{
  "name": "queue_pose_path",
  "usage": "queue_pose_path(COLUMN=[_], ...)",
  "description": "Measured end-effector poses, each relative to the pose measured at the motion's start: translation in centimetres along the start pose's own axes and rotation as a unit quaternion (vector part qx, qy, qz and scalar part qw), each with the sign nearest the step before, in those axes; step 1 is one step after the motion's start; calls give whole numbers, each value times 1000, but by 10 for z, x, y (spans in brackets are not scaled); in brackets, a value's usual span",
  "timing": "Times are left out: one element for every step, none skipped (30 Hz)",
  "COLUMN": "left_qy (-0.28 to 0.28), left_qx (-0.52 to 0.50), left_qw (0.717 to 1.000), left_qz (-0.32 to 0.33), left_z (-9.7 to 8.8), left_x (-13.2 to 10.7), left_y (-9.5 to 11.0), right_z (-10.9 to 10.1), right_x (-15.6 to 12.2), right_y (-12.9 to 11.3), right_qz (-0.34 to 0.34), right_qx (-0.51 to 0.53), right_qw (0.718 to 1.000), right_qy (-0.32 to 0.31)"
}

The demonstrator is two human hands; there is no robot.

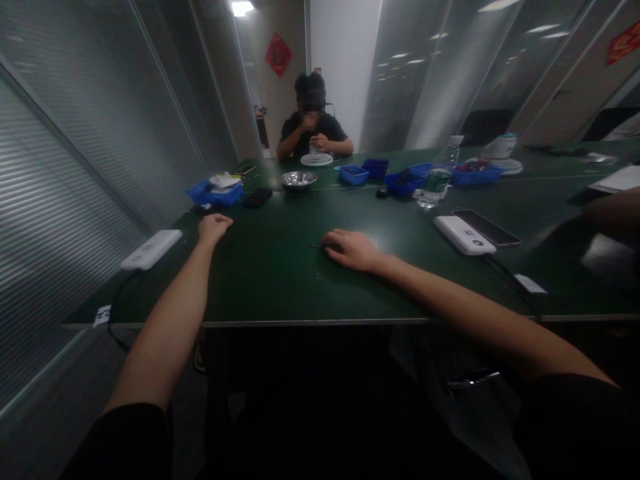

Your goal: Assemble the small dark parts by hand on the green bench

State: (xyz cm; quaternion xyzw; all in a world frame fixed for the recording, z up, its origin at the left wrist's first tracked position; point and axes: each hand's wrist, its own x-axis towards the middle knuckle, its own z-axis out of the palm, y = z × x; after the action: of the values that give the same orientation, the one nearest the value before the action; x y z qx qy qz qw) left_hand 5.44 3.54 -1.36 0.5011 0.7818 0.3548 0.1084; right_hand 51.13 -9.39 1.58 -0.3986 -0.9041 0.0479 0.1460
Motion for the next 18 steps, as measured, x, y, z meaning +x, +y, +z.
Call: queue_pose_path(left_qy=[-1, -4, -7, -8, -9, -12, -14, -18, -23, -29, -37, -45, -56, -68, -81, -93, -104, -114], left_qx=[0, 2, 5, 9, 13, 17, 20, 22, 22, 22, 20, 18, 17, 16, 16, 15, 14, 13], left_qw=[1000, 1000, 1000, 999, 999, 999, 998, 998, 997, 997, 996, 995, 993, 991, 988, 984, 981, 976], left_qz=[6, 13, 21, 30, 38, 46, 53, 59, 65, 73, 81, 91, 103, 116, 131, 148, 165, 183], left_z=[0, 0, 0, 0, 1, 1, 2, 2, 3, 4, 5, 6, 7, 8, 9, 10, 11, 12], left_x=[-1, -3, -4, -5, -6, -6, -7, -8, -9, -10, -11, -12, -14, -15, -17, -20, -22, -25], left_y=[1, 2, 3, 5, 6, 7, 8, 9, 11, 12, 14, 16, 18, 21, 24, 27, 30, 33], right_z=[0, 0, 0, -1, -1, -1, -1, -1, -1, -1, 0, 0, 0, 0, 0, 0, -1, -1], right_x=[0, 0, 0, 0, 0, 0, 0, 0, 0, 0, 1, 1, 1, 1, 1, 1, 1, 1], right_y=[0, 0, 0, -1, -1, -1, -1, -1, -1, -1, -1, 0, 0, 0, 0, -1, -1, -1], right_qz=[1, 3, 4, 4, 4, 5, 4, 3, 1, 0, -1, -2, -1, 0, 1, 2, 3, 3], right_qx=[1, 2, 4, 6, 7, 7, 7, 6, 5, 3, 0, -3, -4, -5, -4, -3, 0, 2], right_qw=[1000, 1000, 1000, 1000, 1000, 1000, 1000, 1000, 1000, 1000, 1000, 1000, 1000, 1000, 1000, 1000, 1000, 1000], right_qy=[0, 0, 0, -1, -2, -2, -2, -1, -1, -1, -2, -3, -4, -6, -6, -6, -7, -7])
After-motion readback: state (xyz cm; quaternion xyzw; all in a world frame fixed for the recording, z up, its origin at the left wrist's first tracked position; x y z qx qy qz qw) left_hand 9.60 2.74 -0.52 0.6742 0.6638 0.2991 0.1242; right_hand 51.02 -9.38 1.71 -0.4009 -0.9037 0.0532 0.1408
